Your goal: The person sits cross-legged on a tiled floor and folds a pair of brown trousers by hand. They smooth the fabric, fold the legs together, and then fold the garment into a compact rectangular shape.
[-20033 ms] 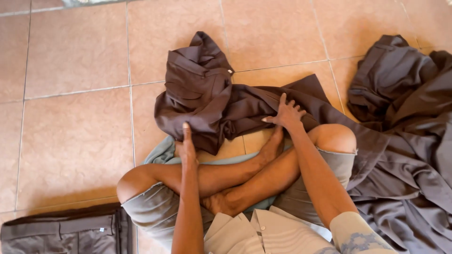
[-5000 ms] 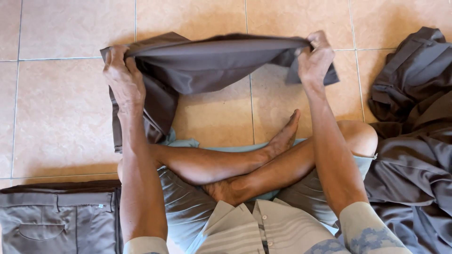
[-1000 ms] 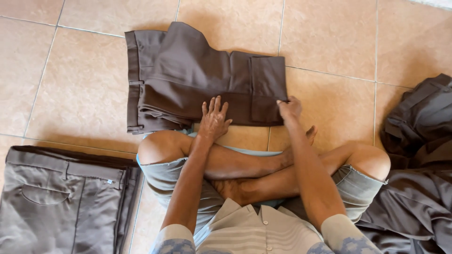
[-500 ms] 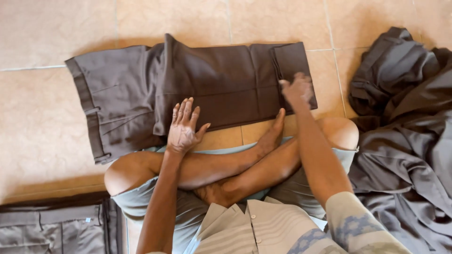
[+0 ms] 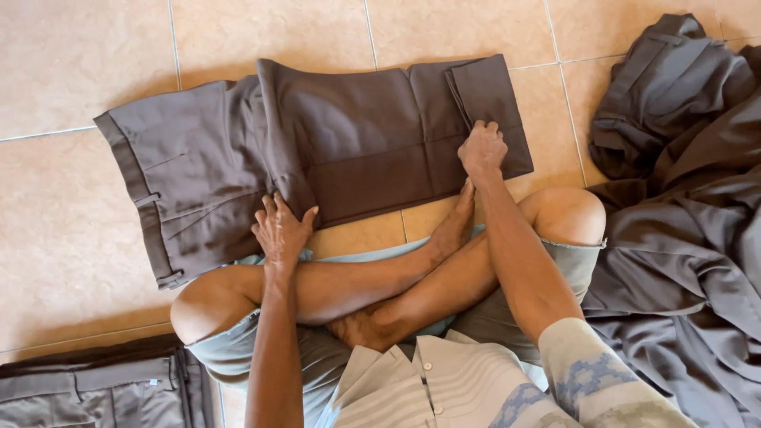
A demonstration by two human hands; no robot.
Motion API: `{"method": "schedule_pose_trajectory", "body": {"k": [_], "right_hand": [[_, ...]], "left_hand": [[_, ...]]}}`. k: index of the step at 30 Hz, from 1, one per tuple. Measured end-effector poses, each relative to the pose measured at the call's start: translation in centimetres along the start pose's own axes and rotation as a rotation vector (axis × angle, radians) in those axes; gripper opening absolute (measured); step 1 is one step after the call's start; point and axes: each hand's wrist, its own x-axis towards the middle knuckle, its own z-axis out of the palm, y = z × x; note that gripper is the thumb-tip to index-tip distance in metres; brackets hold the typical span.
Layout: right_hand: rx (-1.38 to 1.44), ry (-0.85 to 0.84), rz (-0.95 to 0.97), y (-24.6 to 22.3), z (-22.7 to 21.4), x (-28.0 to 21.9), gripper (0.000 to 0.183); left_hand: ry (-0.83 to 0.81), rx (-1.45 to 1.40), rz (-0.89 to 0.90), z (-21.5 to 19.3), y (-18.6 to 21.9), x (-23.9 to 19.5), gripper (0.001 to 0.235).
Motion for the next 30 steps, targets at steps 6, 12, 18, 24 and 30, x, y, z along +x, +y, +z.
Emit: {"method": "schedule_pose_trajectory", "body": {"k": [6,12,18,24,30], "right_hand": [[0.291,0.224,-0.161,-1.8,-1.8,0.9,0.012],[0.979,-0.04,-0.587,-11.8,-11.0,-6.1,0.029],[0.354,-0.006,-0.091,-6.9,-9.4,-4.0,0.035],[0.545,-0.233,0.172,0.3,6.2,2.8,0.032],[0.41,0.156,0.417,5.0,4.0,6.0,0.035]], "left_hand": [[0.274,-0.116,0.066,-4.9,2.6,-0.3,0.104],[-0.062,-0.178,0.002,-4.1,2.1,-0.3,0.114],[-0.121,-0.234,-0.036,-4.2,1.8,-0.3,0.115],[-0.046,-0.344,-0.081,-5.1,2.1,-0.1,0.115],[-0.107,-0.223,-0.148,-5.3,1.7,-0.4,0.112]]}}
